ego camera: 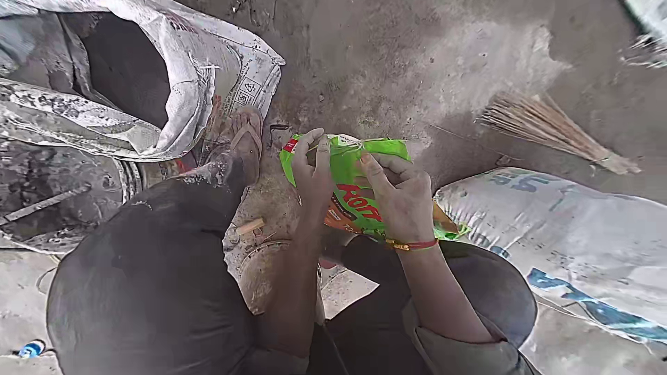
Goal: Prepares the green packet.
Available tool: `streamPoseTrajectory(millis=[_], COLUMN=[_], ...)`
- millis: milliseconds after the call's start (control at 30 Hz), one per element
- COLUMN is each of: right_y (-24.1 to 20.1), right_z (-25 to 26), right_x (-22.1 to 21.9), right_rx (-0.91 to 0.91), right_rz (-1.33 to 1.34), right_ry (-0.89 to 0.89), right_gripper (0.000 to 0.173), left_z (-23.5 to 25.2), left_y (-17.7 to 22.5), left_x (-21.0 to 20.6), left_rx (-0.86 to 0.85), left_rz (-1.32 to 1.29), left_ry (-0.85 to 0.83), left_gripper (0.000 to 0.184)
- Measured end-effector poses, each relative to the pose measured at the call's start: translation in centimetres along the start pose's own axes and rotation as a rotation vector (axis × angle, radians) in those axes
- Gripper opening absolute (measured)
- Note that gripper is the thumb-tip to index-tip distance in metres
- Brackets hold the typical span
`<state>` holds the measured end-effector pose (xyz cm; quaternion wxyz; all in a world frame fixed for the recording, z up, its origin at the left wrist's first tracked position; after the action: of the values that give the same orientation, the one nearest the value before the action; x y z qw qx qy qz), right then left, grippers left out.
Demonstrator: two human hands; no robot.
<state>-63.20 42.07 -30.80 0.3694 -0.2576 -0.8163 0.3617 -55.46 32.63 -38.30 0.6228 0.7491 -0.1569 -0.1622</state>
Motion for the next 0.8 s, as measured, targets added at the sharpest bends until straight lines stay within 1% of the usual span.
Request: streamPoseTrajectory(millis=[33,167,267,367,433,600,800], right_y=[0.1,0.8,0.8,0.9,0.9,0.9,1.0], right_z=[0.1,0.8,0.9,0.9,0.9,1.2,1.2], right_x=[-0.7,-2.5,-2.6,-2.5,-2.6,-3.0,-2.8], right_rx=[0.003,0.026,0.027,0.054,0.087,0.204,0.202], right_rz=[0.016,0.021,0.028,-0.006,-0.047,-0.159,-0.191], right_ry=[0.034,0.158,0.181,0.196,0.226,0.305,0.303], right_gripper=[0.028,0.017,0.011,0.009,0.011,0.011,0.011], left_z=[0.6,2.7,3.0,2.5,2.4,2.3,2.1], left_y=[0.0,0.5,-0.6,-1.9,-2.0,-1.4,-1.5], left_x=[0.2,1.2,1.8,1.9,1.6,0.8,0.4], left_rx=[0.002,-0.151,-0.237,-0.262,-0.286,-0.299,-0.294], left_rz=[-0.030,-0.078,-0.085,-0.135,-0.134,0.006,0.022], left_ry=[-0.040,-0.257,-0.338,-0.368,-0.385,-0.362,-0.316], left_gripper=[0.031,0.028,0.027,0.026,0.025,0.021,0.013])
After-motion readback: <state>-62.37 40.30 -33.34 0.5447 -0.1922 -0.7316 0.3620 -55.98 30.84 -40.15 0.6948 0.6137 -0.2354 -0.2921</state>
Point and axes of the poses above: each hand's wrist, its own z-axis towards the middle knuckle, its own x-axis out of the back of the hand, y = z × x, the point moved 1 cm from there along z, towards the middle knuckle, and after that the axes turned 7 degrees about -x, right-handed, at the moved point
